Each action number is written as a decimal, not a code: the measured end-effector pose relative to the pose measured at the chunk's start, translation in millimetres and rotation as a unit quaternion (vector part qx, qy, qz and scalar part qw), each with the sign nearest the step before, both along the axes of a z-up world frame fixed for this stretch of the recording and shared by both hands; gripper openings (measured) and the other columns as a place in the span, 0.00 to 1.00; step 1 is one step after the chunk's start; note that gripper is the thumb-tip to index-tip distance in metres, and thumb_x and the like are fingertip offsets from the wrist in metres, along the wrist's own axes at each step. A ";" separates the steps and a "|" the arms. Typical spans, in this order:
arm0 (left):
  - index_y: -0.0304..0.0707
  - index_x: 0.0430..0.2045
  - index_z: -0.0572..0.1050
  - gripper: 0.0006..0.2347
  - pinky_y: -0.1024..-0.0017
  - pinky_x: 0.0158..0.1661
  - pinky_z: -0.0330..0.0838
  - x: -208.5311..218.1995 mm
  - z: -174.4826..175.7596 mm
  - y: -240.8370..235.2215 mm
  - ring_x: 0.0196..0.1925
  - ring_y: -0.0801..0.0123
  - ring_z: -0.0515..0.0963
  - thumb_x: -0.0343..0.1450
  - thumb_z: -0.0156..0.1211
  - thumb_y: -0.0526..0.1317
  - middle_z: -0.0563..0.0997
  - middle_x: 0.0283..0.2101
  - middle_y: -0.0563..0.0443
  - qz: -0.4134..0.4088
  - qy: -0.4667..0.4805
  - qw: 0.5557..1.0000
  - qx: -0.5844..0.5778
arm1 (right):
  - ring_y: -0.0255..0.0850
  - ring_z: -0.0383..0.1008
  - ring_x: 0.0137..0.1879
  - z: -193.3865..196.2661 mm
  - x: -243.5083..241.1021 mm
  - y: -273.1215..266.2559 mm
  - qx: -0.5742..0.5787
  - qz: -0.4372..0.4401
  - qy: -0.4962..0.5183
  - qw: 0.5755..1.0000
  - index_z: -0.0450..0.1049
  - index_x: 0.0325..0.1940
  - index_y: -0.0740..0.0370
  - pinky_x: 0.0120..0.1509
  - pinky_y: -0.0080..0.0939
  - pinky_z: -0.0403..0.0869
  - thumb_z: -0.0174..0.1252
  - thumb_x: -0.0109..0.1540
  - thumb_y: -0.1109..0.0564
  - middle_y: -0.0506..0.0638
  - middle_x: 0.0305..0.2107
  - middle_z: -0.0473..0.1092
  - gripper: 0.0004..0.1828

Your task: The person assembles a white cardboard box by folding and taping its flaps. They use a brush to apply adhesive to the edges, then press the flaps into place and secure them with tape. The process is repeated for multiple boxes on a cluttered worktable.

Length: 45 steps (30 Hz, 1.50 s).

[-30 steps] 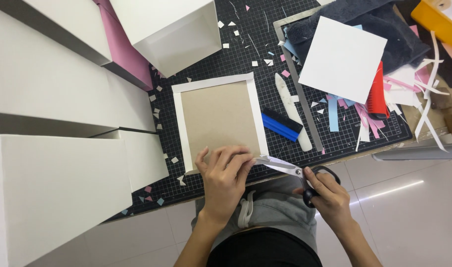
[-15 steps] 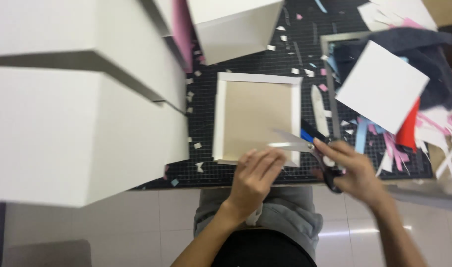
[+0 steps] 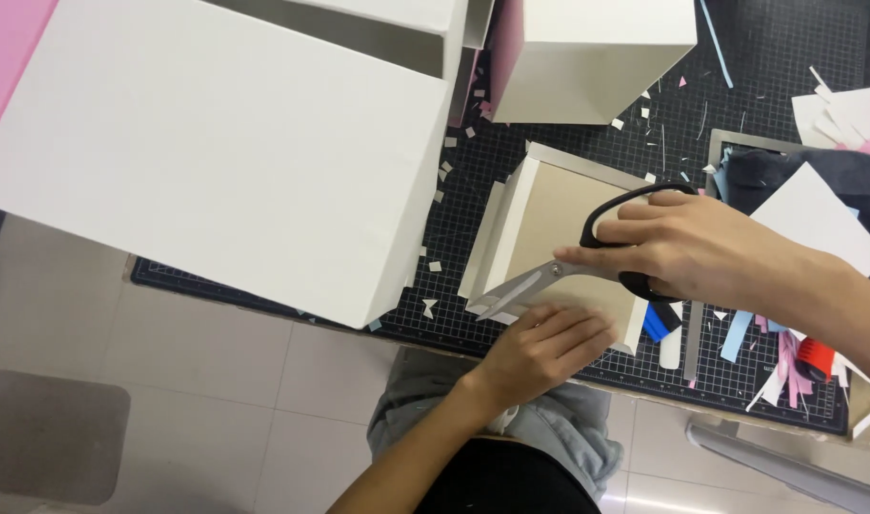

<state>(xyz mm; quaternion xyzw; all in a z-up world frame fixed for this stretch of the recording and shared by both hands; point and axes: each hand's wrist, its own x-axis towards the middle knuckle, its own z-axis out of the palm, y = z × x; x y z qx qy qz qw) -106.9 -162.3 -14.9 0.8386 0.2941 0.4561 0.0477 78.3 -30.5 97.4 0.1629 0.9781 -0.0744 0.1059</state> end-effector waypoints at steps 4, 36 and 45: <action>0.34 0.42 0.77 0.07 0.67 0.56 0.71 -2.4 3.3 2.6 0.54 0.62 0.82 0.73 0.66 0.28 0.83 0.48 0.46 -0.008 -0.001 1.000 -0.003 | 0.37 0.69 0.35 -0.7 0.1 -3.7 0.024 0.000 -0.061 0.998 0.56 0.75 0.45 0.41 0.41 0.73 0.56 0.58 0.61 0.40 0.34 0.68 0.40; 0.41 0.41 0.77 0.06 0.62 0.49 0.71 36.3 30.4 165.4 0.46 0.60 0.76 0.72 0.57 0.36 0.77 0.42 0.48 0.082 0.326 0.895 -0.292 | 0.46 0.74 0.45 -13.6 161.7 -60.7 -0.024 -0.641 0.050 0.765 0.74 0.67 0.42 0.50 0.41 0.66 0.69 0.52 0.61 0.51 0.44 0.76 0.39; 0.33 0.53 0.64 0.15 0.49 0.41 0.70 -33.8 42.7 54.7 0.46 0.42 0.79 0.73 0.36 0.25 0.78 0.49 0.33 0.325 -0.019 0.832 -0.448 | 0.48 0.72 0.43 -35.2 161.9 -112.3 -0.009 -0.639 0.126 0.759 0.65 0.75 0.50 0.44 0.47 0.71 0.68 0.53 0.56 0.58 0.42 0.71 0.45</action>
